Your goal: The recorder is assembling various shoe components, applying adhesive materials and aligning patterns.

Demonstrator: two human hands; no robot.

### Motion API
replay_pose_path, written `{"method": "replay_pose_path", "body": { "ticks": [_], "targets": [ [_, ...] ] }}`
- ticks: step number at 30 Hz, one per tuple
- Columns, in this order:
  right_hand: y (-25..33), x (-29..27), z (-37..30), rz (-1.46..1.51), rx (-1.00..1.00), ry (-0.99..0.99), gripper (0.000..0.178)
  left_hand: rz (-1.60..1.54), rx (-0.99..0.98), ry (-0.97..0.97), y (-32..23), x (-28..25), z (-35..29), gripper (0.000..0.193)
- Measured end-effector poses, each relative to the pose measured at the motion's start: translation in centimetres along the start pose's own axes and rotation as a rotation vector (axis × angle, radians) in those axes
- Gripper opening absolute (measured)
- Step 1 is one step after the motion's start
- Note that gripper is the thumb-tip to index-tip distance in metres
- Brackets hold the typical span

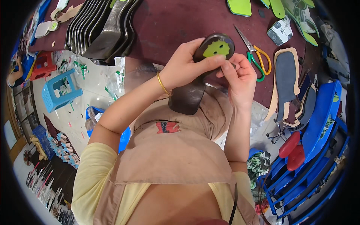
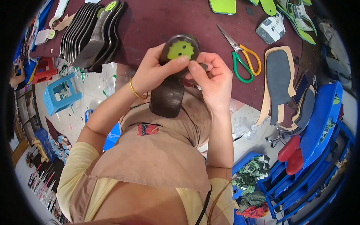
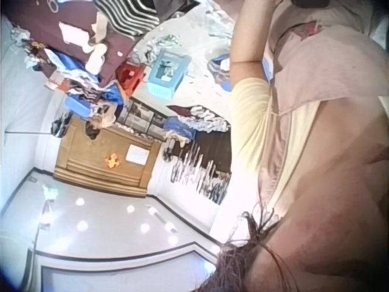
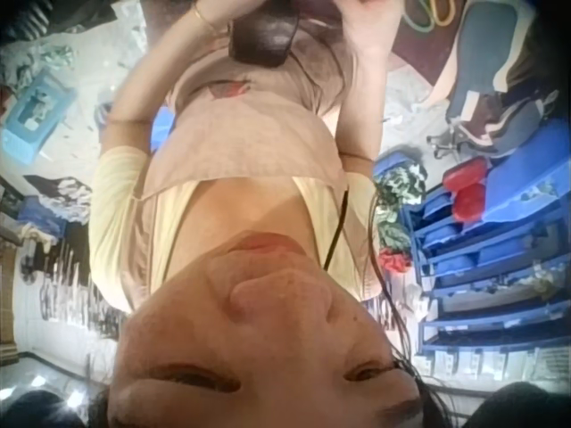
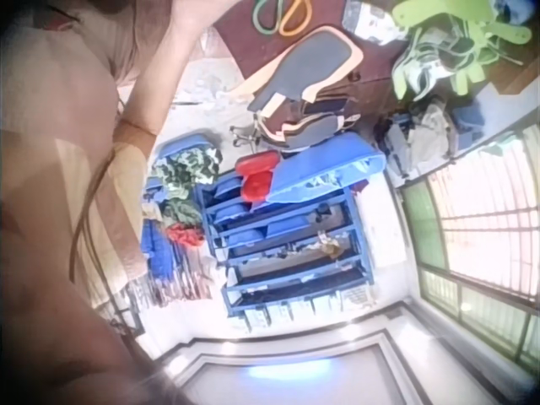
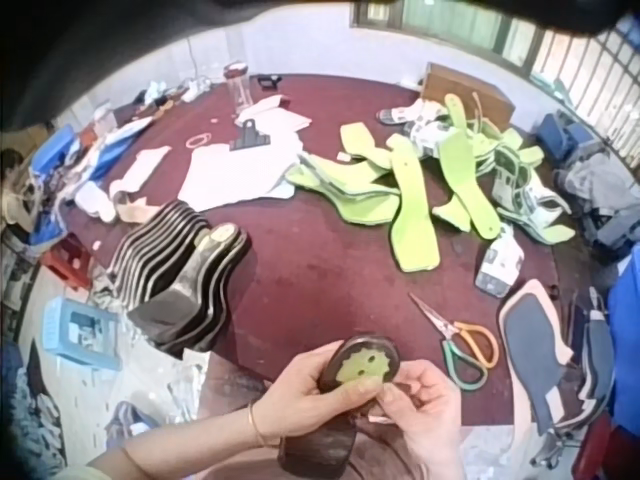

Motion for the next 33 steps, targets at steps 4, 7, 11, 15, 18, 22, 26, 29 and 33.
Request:
{"method": "replay_pose_path", "body": {
  "ticks": [4, 7, 11, 15, 18, 22, 26, 29, 33],
  "targets": [
    [-0.2, -1.8, 1.3, -0.249, 0.134, 0.086, 0.026, 0.108, -0.195, 0.111, 1.7, -1.0, 1.8, 0.031],
    [0.8, -7.0, 3.2, -0.827, -0.111, -0.193, 0.032, -0.033, -0.389, -0.089, 2.3, -2.4, 2.6, 0.027],
    [1.3, -10.4, 3.1, -1.504, -0.286, -0.27, 0.036, -0.479, -0.629, -0.166, 3.1, -3.1, 2.2, 0.023],
    [2.0, -11.7, 3.1, -1.541, -0.353, -0.287, 0.038, -0.669, -0.766, -0.214, 2.3, -2.9, 1.1, 0.022],
    [2.3, -11.7, 2.7, -1.693, -0.332, -0.245, 0.037, -0.685, -0.815, -0.227, 2.3, -2.8, 0.7, 0.022],
    [0.6, -10.1, 0.5, -1.171, -0.329, -0.17, 0.052, -0.833, -0.798, -0.167, 2.3, -1.9, 0.6, 0.026],
    [0.7, -3.4, -0.7, -0.872, -0.324, 0.135, 0.101, -0.91, -0.793, -0.11, 0.4, -1.1, 0.2, 0.028],
    [1.3, -1.7, -0.3, -0.887, -0.25, 0.2, 0.103, -0.917, -0.814, -0.077, 0.2, -0.5, -0.1, 0.027],
    [2.1, -0.9, 0.3, -1.007, -0.304, 0.172, 0.08, -0.76, -0.865, -0.194, -0.1, -0.2, -0.6, 0.026]
  ]
}}
Point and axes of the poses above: each hand's wrist, its own z-axis towards the middle knuckle, its own x-axis out of the palm, y = z × x, the point moved 5 cm from there along z, towards the middle knuckle, and after that the axes turned 3 degrees about x, right-handed, at the moved point
